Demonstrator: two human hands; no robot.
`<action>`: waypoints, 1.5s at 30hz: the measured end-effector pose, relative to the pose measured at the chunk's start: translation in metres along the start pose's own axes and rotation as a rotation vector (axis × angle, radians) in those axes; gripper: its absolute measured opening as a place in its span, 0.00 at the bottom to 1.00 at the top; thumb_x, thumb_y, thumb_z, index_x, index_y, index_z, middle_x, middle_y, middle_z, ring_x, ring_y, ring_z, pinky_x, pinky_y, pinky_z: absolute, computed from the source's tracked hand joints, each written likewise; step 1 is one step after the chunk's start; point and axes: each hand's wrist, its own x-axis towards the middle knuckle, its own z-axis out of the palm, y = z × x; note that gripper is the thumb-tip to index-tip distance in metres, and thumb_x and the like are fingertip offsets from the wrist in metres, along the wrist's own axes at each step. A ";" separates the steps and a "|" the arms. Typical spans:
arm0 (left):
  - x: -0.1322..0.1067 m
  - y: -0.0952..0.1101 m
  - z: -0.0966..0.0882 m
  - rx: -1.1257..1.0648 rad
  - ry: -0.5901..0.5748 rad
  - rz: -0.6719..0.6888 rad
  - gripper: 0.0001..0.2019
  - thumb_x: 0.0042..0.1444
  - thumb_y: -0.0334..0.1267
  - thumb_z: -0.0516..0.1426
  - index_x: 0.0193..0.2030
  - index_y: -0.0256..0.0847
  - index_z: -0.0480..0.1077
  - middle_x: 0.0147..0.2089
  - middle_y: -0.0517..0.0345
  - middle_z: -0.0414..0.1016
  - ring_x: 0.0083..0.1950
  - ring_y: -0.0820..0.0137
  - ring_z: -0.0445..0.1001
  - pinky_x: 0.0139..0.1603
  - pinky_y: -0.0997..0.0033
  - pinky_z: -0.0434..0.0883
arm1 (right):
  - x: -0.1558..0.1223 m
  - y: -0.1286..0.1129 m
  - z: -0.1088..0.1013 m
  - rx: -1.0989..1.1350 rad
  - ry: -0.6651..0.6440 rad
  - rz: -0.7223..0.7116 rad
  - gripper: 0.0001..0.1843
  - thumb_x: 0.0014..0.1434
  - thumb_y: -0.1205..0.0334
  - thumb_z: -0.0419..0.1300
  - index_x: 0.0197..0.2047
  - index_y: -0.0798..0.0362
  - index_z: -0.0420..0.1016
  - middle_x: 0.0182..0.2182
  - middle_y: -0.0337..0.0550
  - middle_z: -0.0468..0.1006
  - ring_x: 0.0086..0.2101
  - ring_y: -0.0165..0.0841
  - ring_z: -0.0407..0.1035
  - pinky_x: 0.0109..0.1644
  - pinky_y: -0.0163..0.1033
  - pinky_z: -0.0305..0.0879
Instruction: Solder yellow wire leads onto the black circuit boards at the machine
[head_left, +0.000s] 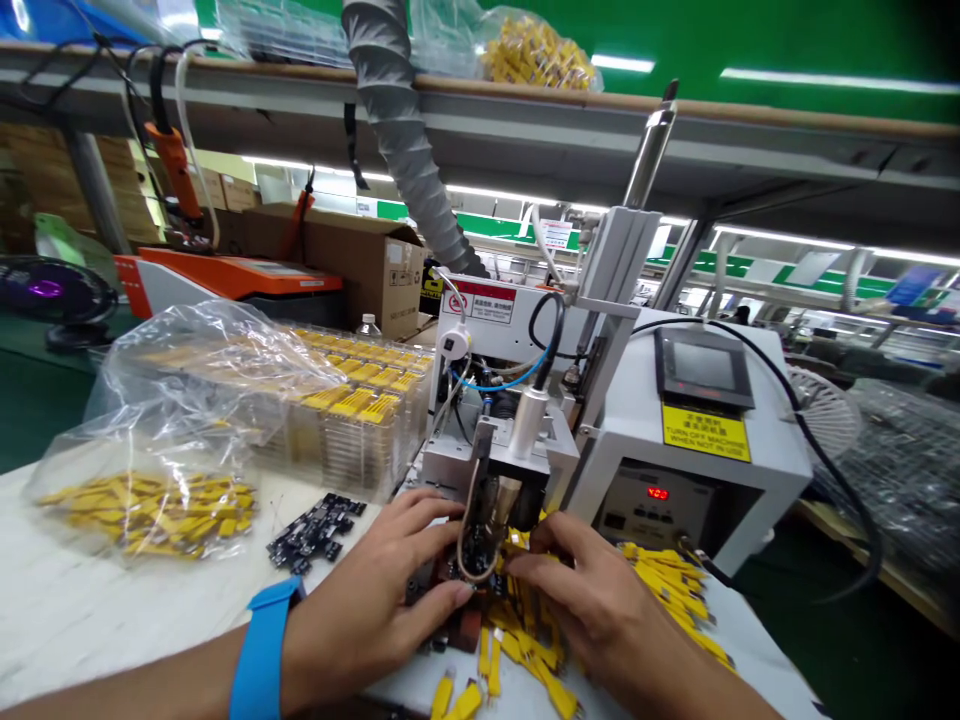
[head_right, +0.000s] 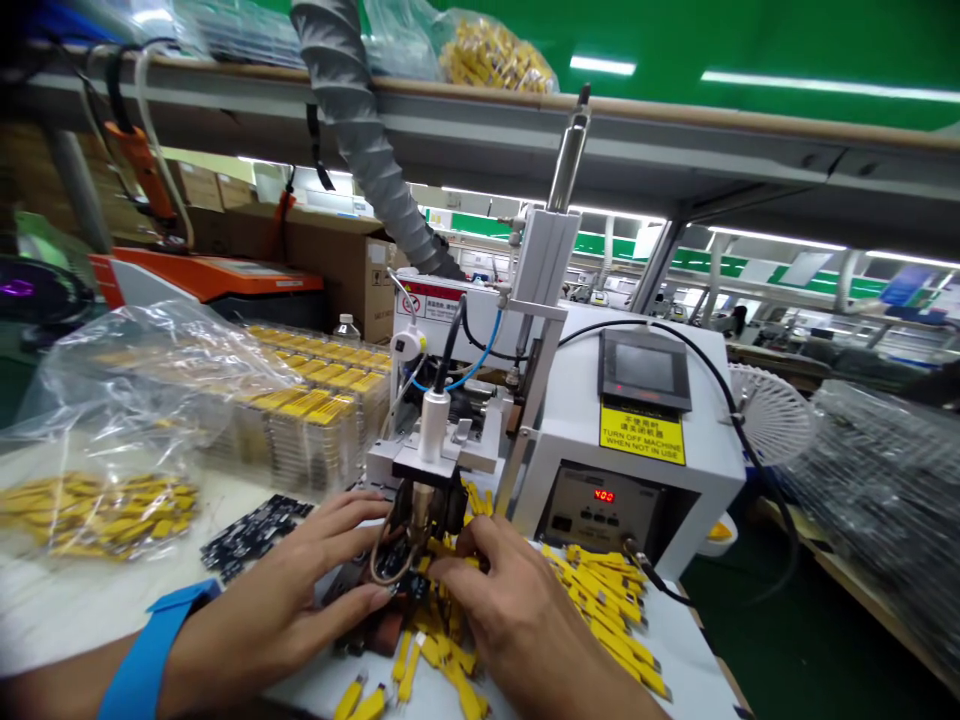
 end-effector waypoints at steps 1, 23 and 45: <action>0.000 0.000 0.000 -0.001 0.000 -0.002 0.19 0.56 0.32 0.58 0.55 0.44 0.69 0.58 0.51 0.70 0.61 0.55 0.63 0.59 0.49 0.66 | 0.000 0.001 0.000 0.004 -0.003 -0.003 0.17 0.64 0.71 0.47 0.46 0.54 0.77 0.34 0.50 0.69 0.33 0.38 0.66 0.32 0.42 0.69; 0.000 0.001 -0.001 -0.014 -0.002 0.003 0.16 0.56 0.33 0.59 0.52 0.44 0.67 0.58 0.51 0.67 0.60 0.56 0.64 0.58 0.55 0.67 | -0.001 0.003 0.000 0.029 0.019 -0.049 0.17 0.63 0.72 0.49 0.49 0.54 0.75 0.35 0.50 0.69 0.32 0.38 0.67 0.31 0.40 0.68; 0.002 -0.002 0.002 -0.010 -0.027 -0.014 0.15 0.58 0.33 0.57 0.53 0.44 0.66 0.58 0.51 0.66 0.59 0.57 0.64 0.57 0.56 0.67 | -0.001 -0.002 -0.002 0.153 0.065 0.018 0.15 0.64 0.73 0.51 0.46 0.55 0.77 0.36 0.50 0.73 0.35 0.37 0.68 0.36 0.41 0.69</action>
